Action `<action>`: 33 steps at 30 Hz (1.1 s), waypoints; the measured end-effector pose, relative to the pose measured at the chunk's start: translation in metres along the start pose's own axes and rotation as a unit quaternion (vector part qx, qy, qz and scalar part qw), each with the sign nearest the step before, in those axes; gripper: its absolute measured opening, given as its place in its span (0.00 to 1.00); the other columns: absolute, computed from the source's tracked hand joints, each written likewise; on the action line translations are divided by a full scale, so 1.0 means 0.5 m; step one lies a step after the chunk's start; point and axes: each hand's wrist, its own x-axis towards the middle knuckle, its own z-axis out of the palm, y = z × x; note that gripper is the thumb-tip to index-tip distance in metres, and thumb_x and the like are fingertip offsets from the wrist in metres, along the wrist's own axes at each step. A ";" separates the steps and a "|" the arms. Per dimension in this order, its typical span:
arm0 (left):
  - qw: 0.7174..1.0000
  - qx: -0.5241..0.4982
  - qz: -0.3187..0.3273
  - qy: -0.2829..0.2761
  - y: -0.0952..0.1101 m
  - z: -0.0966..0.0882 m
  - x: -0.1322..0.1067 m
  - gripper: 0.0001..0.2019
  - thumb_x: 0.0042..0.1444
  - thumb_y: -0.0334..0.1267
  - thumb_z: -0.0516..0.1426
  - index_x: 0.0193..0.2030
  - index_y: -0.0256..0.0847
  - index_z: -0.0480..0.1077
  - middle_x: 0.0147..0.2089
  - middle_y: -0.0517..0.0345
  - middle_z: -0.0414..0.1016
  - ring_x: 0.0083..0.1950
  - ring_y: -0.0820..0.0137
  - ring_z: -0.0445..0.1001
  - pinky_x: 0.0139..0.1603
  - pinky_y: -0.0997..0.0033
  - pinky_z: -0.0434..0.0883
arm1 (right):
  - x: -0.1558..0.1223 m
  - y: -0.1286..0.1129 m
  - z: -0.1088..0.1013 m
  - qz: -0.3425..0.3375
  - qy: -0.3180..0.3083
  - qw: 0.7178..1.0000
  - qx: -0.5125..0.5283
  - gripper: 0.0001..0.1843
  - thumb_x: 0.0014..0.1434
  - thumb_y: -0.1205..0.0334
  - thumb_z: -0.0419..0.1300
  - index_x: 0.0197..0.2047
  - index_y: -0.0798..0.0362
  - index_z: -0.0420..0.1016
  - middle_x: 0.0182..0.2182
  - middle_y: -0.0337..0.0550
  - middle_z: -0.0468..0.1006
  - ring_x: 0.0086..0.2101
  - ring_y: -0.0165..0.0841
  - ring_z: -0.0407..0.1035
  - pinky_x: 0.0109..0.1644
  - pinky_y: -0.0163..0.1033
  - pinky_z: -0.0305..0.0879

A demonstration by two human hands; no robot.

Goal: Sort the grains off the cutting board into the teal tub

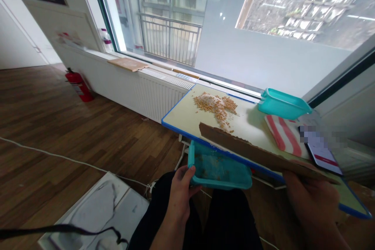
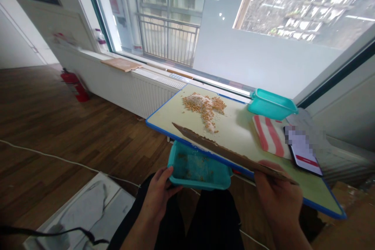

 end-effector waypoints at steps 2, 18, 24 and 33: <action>1.000 0.000 -0.001 -0.003 0.000 -0.001 -0.001 0.15 0.57 0.43 0.65 0.45 0.37 0.70 0.42 0.48 0.76 0.40 0.64 0.77 0.36 0.62 0.81 | -0.002 -0.012 0.000 0.008 0.009 1.000 0.004 0.19 0.42 0.45 0.58 0.29 0.50 0.79 0.24 0.47 0.80 0.28 0.45 0.77 0.35 0.45 0.74; 1.000 -0.006 0.026 -0.003 -0.015 -0.007 0.011 0.27 0.46 0.53 0.71 0.44 0.37 0.71 0.44 0.47 0.77 0.41 0.63 0.77 0.36 0.61 0.80 | 0.014 0.038 0.030 0.002 -0.076 0.997 -0.001 0.22 0.46 0.45 0.58 0.34 0.53 0.81 0.26 0.47 0.80 0.30 0.44 0.77 0.34 0.43 0.72; 1.000 -0.002 0.020 0.002 -0.008 -0.003 0.005 0.28 0.43 0.53 0.72 0.45 0.37 0.71 0.46 0.46 0.76 0.44 0.61 0.76 0.36 0.61 0.80 | -0.009 0.026 -0.006 -0.009 -0.041 0.999 0.016 0.16 0.47 0.47 0.58 0.30 0.48 0.79 0.27 0.44 0.80 0.31 0.43 0.77 0.37 0.44 0.72; 1.000 0.003 0.015 -0.003 -0.011 -0.004 0.008 0.20 0.52 0.47 0.67 0.45 0.37 0.70 0.44 0.47 0.75 0.42 0.62 0.76 0.38 0.58 0.81 | -0.036 0.040 -0.051 0.006 -0.024 1.000 0.001 0.17 0.50 0.46 0.60 0.34 0.49 0.80 0.34 0.48 0.84 0.39 0.47 0.79 0.47 0.48 0.75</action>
